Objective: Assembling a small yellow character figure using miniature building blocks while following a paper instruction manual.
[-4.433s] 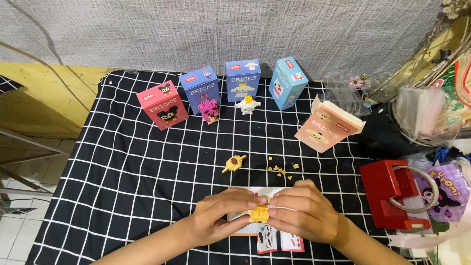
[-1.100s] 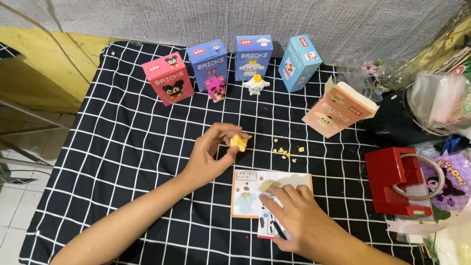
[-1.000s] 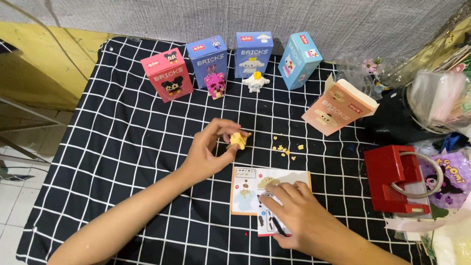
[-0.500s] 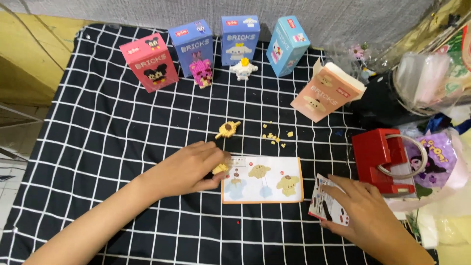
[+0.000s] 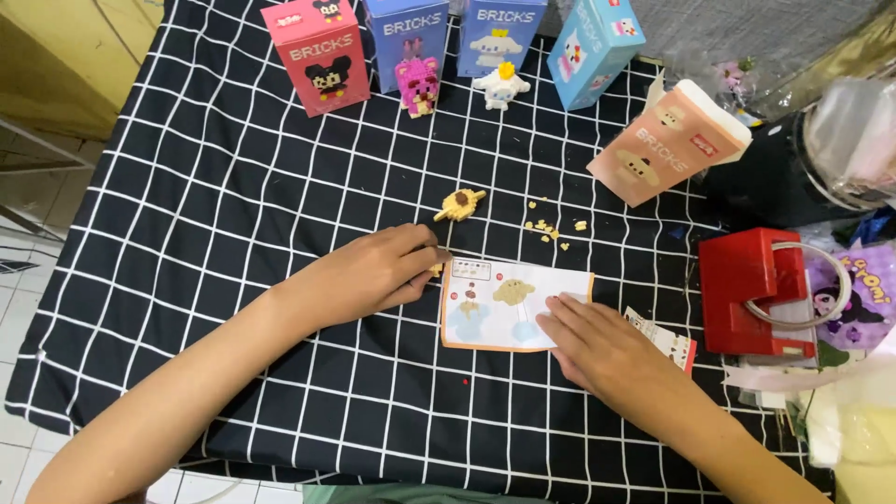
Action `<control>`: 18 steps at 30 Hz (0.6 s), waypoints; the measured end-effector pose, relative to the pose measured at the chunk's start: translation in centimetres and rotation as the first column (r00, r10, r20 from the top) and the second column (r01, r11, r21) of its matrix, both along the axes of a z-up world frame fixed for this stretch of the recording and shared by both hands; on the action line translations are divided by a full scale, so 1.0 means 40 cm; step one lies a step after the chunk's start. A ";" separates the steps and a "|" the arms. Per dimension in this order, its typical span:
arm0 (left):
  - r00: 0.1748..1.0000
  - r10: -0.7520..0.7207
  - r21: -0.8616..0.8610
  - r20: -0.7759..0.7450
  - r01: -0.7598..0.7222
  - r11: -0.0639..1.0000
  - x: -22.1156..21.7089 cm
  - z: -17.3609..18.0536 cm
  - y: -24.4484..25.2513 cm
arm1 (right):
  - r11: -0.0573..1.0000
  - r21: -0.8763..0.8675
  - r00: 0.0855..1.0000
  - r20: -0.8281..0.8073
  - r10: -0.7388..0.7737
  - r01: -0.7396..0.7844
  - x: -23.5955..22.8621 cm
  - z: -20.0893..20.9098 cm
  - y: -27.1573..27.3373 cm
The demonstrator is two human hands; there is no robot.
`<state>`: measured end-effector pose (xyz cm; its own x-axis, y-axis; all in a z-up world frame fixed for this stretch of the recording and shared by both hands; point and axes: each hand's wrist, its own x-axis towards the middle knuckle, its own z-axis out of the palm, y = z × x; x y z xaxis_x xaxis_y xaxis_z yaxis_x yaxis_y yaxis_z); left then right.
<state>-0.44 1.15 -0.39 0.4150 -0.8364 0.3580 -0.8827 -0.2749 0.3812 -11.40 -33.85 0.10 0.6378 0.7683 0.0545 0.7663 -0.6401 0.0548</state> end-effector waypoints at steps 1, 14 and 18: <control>1.000 0.004 -0.002 0.002 -0.004 1.000 0.003 -0.001 0.001 | 1.000 -0.002 1.000 0.002 0.004 -0.004 0.004 0.013 0.000; 0.978 0.143 -0.134 -0.150 -0.163 0.977 -0.016 0.069 -0.022 | 0.566 0.492 0.716 -0.640 -0.280 0.661 0.043 0.121 -0.029; 0.684 -0.014 -0.323 -0.729 -0.326 0.889 -0.033 0.120 -0.055 | 0.410 0.488 0.551 -0.833 -0.045 0.771 0.047 0.104 -0.004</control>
<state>-1.77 -1.07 4.41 0.7899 -0.5853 0.1831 -0.2653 -0.0569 0.9625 -9.50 -34.01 4.25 0.9612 0.2364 -0.1424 -0.0534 -0.3471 -0.9363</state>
